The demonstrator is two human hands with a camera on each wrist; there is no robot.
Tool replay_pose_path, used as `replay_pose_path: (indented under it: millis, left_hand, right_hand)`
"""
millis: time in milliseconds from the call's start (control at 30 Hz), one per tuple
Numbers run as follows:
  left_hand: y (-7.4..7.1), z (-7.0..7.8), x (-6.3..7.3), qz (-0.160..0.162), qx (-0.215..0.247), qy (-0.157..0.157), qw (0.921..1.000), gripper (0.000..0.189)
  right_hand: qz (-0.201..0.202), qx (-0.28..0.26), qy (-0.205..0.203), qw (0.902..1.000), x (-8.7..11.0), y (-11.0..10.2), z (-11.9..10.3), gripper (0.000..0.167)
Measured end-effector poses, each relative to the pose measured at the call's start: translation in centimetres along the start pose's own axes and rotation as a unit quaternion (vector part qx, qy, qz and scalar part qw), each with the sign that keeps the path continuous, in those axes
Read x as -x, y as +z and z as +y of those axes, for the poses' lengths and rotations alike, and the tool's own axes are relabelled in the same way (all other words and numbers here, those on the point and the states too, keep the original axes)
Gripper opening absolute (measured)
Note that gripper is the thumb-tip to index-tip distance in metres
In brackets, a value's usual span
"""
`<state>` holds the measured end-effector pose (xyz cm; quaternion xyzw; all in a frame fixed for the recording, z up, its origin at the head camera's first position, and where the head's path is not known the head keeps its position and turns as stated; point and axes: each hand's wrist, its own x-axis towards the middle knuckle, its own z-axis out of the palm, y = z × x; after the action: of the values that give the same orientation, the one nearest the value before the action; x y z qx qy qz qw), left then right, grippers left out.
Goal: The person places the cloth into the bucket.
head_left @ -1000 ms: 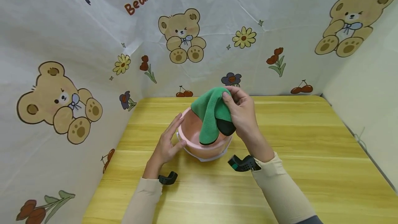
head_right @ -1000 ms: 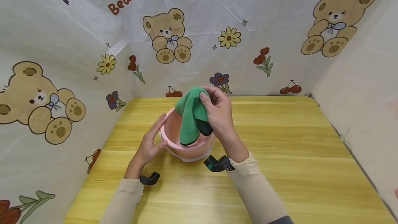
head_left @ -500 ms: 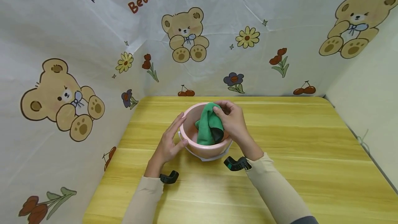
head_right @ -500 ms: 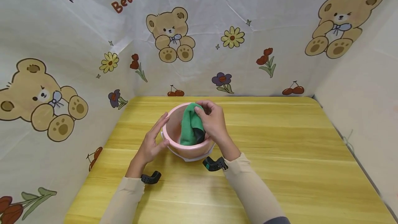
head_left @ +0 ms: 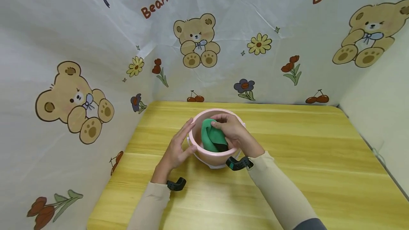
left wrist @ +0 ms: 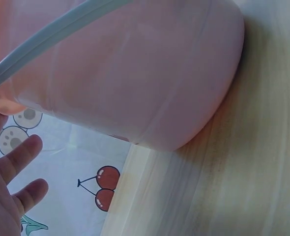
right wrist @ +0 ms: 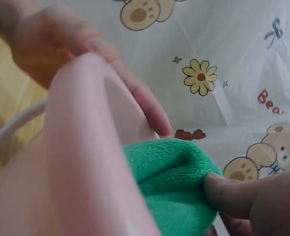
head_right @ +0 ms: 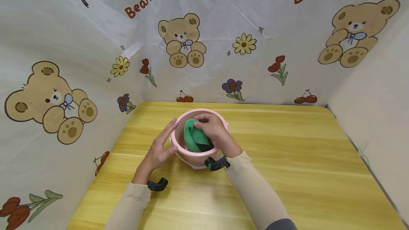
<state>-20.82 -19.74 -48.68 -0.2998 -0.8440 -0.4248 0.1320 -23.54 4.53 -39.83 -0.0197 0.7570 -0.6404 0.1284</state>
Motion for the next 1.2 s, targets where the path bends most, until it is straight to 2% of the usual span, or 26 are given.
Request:
replay_pose_path:
  millis: [100,167,333,567,633,700,800,867,1100,1200]
  left_hand:
    - [0.0,0.0,0.0,-0.001,0.001,-0.001,1.0,0.078]
    - [0.0,0.0,0.0,-0.001,0.001,0.002,1.0,0.078]
    - [0.1,0.1,0.0,-0.002,-0.003,0.009,1.0,0.078]
    - [0.0,0.0,-0.1,-0.008,-0.016,0.012,0.9998,0.077]
    - [-0.1,0.0,0.0,-0.008,-0.018,0.011,0.9997,0.077]
    - [-0.1,0.0,0.0,-0.007,-0.021,0.009,0.9997,0.078]
    - [-0.2,0.0,-0.1,-0.005,-0.022,0.012,0.9997,0.08]
    - [-0.3,0.1,-0.1,-0.005,-0.024,0.013,0.9996,0.08]
    - [-0.4,0.2,0.0,-0.003,-0.024,0.016,0.9996,0.079]
    - [-0.3,0.2,0.0,-0.004,-0.024,0.014,0.9996,0.078]
  right_hand:
    - [-0.027,-0.066,0.069,0.995,-0.7,0.4,0.4,0.028]
    - [-0.035,-0.066,0.098,0.9923,-1.0,0.7,0.5,0.03]
    - [-0.052,-0.042,0.136,0.9884,-1.5,0.3,0.6,0.033]
    - [-0.07,-0.078,0.154,0.9825,-1.7,0.4,0.9,0.037]
    - [-0.071,-0.045,0.145,0.986,-1.7,0.5,0.8,0.034]
    - [-0.073,0.02,0.126,0.9891,-1.7,0.7,0.9,0.03]
    - [-0.078,0.122,0.103,0.9841,-1.4,1.2,0.9,0.023]
    - [-0.081,0.154,0.101,0.9796,-1.4,1.5,0.8,0.02]
    - [-0.091,0.153,0.129,0.9756,-1.0,1.7,0.6,0.018]
    - [-0.084,0.143,0.113,0.9796,-0.9,1.7,0.5,0.019]
